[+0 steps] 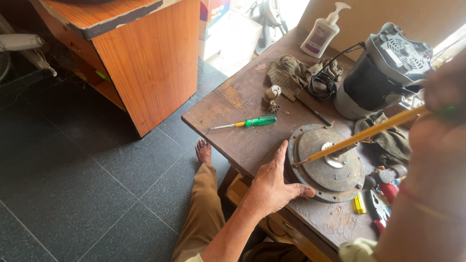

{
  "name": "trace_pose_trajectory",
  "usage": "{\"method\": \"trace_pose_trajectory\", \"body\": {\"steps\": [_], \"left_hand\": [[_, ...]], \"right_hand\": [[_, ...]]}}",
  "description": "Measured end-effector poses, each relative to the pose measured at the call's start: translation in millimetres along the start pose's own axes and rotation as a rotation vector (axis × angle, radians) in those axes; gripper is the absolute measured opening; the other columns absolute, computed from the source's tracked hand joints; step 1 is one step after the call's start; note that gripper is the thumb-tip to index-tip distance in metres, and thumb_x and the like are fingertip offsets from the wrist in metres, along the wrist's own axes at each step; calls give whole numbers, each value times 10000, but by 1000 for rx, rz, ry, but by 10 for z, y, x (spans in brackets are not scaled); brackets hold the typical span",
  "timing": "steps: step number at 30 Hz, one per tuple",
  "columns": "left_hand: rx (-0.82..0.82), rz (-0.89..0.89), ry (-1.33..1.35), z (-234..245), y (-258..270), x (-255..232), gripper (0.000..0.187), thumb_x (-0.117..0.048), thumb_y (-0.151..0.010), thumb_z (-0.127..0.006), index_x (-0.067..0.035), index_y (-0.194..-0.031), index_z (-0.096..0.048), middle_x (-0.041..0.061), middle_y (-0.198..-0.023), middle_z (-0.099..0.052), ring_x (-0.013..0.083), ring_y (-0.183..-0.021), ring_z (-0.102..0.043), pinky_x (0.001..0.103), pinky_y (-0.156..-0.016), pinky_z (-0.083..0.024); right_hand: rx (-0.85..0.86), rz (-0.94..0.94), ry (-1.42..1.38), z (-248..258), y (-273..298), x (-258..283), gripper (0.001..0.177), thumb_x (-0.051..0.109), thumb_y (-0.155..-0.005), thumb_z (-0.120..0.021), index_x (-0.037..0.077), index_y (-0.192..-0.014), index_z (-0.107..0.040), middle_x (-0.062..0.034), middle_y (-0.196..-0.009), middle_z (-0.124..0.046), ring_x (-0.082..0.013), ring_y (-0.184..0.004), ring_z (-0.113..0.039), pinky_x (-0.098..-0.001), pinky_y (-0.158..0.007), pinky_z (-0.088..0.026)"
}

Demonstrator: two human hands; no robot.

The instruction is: The person uses a hammer and a wooden block to tap the shaft of a ceiling fan motor, applies a cleaning solution to the internal components, and uses a screwdriver and pliers to manipulate wires and small parts during the disassembly process.

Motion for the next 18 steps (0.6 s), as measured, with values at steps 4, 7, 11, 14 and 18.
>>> {"method": "trace_pose_trajectory", "body": {"steps": [4, 7, 11, 14, 18], "left_hand": [[28, 53, -9, 4, -11, 4, 1376, -513, -596, -923, -42, -1632, -150, 320, -1438, -527, 425, -1357, -520, 428, -1145, -397], [6, 21, -2, -1, -11, -4, 1372, -520, -601, -911, -33, -1639, -158, 325, -1441, -534, 429, -1366, -520, 428, -1153, -399], [22, 34, -4, 8, 0, 5, 1371, -535, -590, -906, -36, -1630, -166, 305, -1450, -541, 418, -1369, -527, 428, -1154, -399], [44, 55, -6, -12, -28, 5, 1402, -545, -582, -909, -41, -1628, -123, 294, -1465, -518, 413, -1374, -512, 431, -1155, -385], [37, 28, -12, -22, -20, 42, 1404, -548, -602, -904, -45, -1646, -111, 307, -1478, -501, 434, -1379, -494, 446, -1157, -379]], "right_hand": [[96, -14, -123, 17, -231, -2, 284, 156, -1058, -500, 107, -781, -539, 0, -657, -533, -65, -553, -527, -209, -568, -450], [95, 2, -125, 28, -270, -81, 282, 163, -1072, -501, 96, -800, -539, -9, -675, -534, -74, -566, -528, -215, -575, -457], [44, 19, -119, 174, -91, -222, 282, 172, -1091, -503, 82, -827, -539, -20, -700, -536, -86, -584, -530, -222, -585, -467], [50, 29, -141, 331, -105, -286, 283, 179, -1105, -504, 71, -846, -538, -29, -718, -537, -95, -597, -532, -228, -592, -474], [55, 17, -182, 244, -140, -382, 286, 189, -1124, -506, 57, -873, -538, -41, -742, -538, -107, -615, -534, -235, -602, -483]]}}
Point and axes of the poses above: each hand's wrist, its own y-axis away from the middle knuckle, its own z-axis out of the back of the hand, x = y × z, the point moved 2 cm from there along -y, towards the middle knuckle
